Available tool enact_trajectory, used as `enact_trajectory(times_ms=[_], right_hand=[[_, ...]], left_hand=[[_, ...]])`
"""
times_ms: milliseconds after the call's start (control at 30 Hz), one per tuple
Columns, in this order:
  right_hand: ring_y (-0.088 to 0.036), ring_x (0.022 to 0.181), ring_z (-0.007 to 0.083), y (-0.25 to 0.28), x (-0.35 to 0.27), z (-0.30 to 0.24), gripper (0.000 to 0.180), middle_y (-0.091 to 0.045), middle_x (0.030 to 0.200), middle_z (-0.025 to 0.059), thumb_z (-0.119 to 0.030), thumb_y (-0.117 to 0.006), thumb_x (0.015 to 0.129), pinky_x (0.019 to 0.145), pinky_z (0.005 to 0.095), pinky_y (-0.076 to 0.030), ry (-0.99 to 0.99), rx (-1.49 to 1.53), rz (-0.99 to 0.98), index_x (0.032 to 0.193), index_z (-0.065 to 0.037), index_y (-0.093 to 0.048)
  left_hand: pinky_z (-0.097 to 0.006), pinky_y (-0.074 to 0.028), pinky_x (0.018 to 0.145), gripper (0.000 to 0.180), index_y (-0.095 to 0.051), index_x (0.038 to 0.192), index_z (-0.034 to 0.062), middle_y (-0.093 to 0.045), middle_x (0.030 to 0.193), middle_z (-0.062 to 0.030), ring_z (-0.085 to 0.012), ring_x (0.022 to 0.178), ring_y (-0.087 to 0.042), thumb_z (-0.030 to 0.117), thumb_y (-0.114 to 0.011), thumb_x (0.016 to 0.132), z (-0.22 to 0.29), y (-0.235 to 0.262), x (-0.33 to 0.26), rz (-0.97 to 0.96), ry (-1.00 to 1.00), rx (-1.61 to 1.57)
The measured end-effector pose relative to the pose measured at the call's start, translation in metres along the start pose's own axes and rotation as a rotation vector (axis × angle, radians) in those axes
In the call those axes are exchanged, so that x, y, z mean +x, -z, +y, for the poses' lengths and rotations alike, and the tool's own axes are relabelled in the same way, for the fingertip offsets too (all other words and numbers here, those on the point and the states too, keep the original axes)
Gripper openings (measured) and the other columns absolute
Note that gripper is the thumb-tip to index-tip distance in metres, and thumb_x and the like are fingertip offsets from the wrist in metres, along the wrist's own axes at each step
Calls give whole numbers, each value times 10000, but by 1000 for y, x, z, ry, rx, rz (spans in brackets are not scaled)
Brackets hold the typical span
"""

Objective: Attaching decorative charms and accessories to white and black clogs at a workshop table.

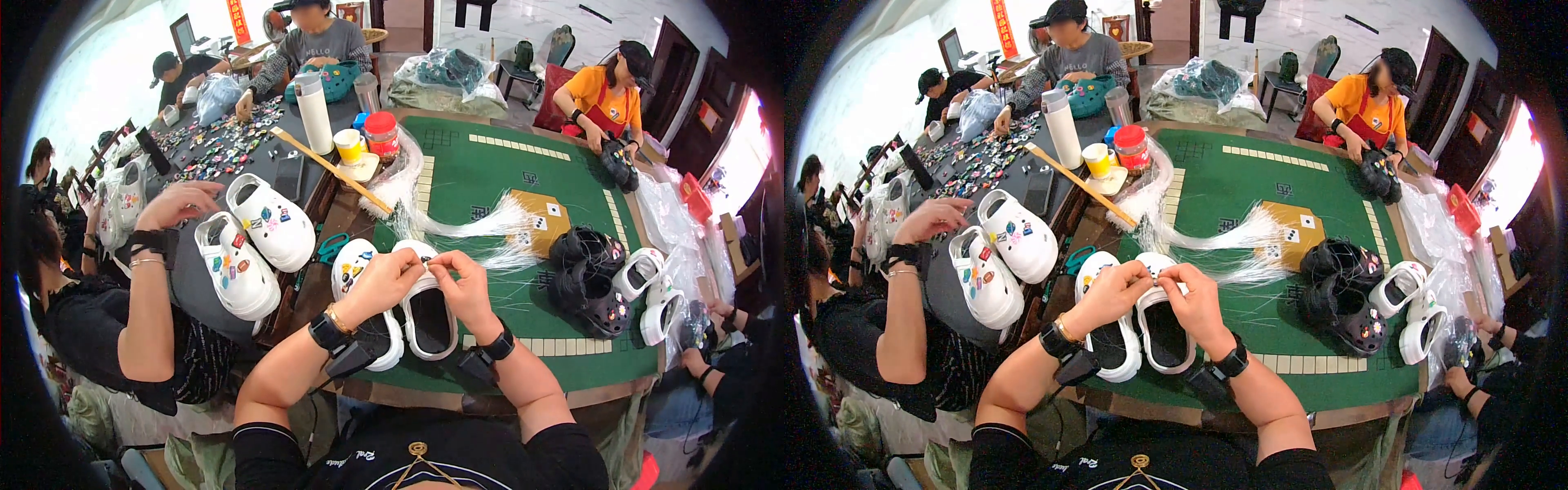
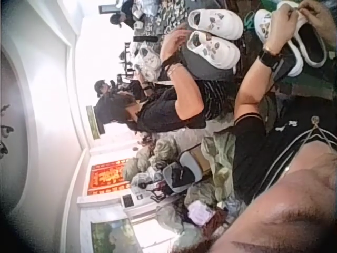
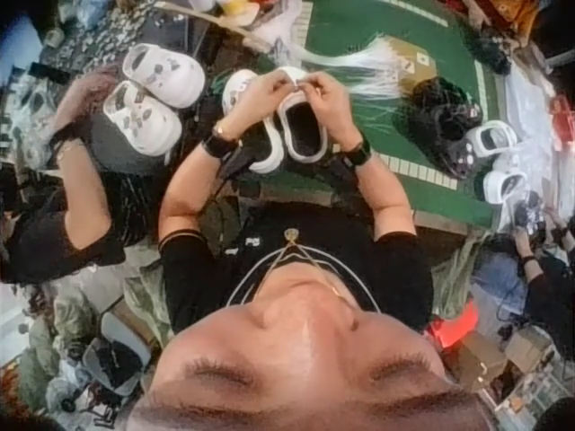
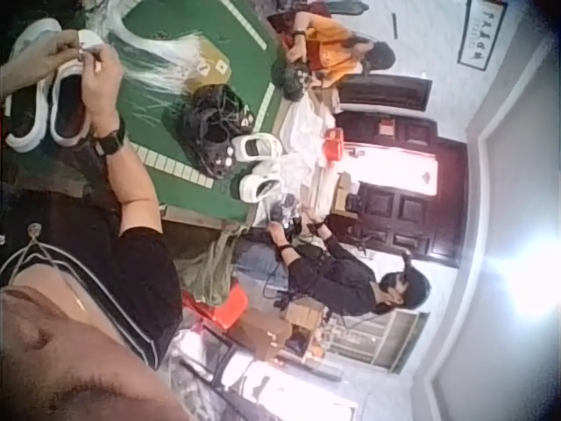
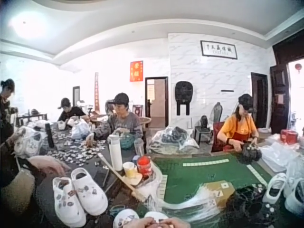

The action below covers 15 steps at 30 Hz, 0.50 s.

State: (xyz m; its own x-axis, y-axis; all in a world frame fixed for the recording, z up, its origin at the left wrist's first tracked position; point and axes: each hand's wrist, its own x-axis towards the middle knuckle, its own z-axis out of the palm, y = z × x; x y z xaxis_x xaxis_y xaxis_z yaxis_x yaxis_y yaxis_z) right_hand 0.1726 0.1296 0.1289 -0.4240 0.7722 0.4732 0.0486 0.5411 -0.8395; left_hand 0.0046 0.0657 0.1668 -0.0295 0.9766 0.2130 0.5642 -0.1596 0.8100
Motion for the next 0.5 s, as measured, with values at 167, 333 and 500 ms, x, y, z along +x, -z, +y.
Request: enact_trajectory(times_ms=[167, 333, 500], right_hand=[[-665, 782, 246, 2, 0, 1, 87, -674, 849, 123, -66, -671, 854, 720, 328, -512, 11, -28, -4, 894, 8, -652], [-655, 761, 265, 0, -1, -4, 77, -659, 834, 131, -60, -668, 853, 690, 338, -503, 65, -65, -4, 897, 0, -648], [-643, 738, 281, -1, -2, -2, 77, -647, 817, 138, -56, -667, 852, 666, 342, -495, 93, -102, -16, 904, -4, -647]], left_hand=[[-402, -485, 589, 184, -616, 870, -18, -635, 711, -209, -347, 657, -652, 163, -594, 899, 0, -1, 0, 5, -11, 41], [-404, -483, 578, 184, -619, 847, -18, -632, 697, -208, -354, 644, -647, 158, -592, 892, 0, -1, -1, -3, -16, 43], [-399, -479, 564, 182, -623, 842, -21, -629, 680, -200, -341, 630, -650, 151, -594, 889, 3, -1, -2, -2, 1, 31]])
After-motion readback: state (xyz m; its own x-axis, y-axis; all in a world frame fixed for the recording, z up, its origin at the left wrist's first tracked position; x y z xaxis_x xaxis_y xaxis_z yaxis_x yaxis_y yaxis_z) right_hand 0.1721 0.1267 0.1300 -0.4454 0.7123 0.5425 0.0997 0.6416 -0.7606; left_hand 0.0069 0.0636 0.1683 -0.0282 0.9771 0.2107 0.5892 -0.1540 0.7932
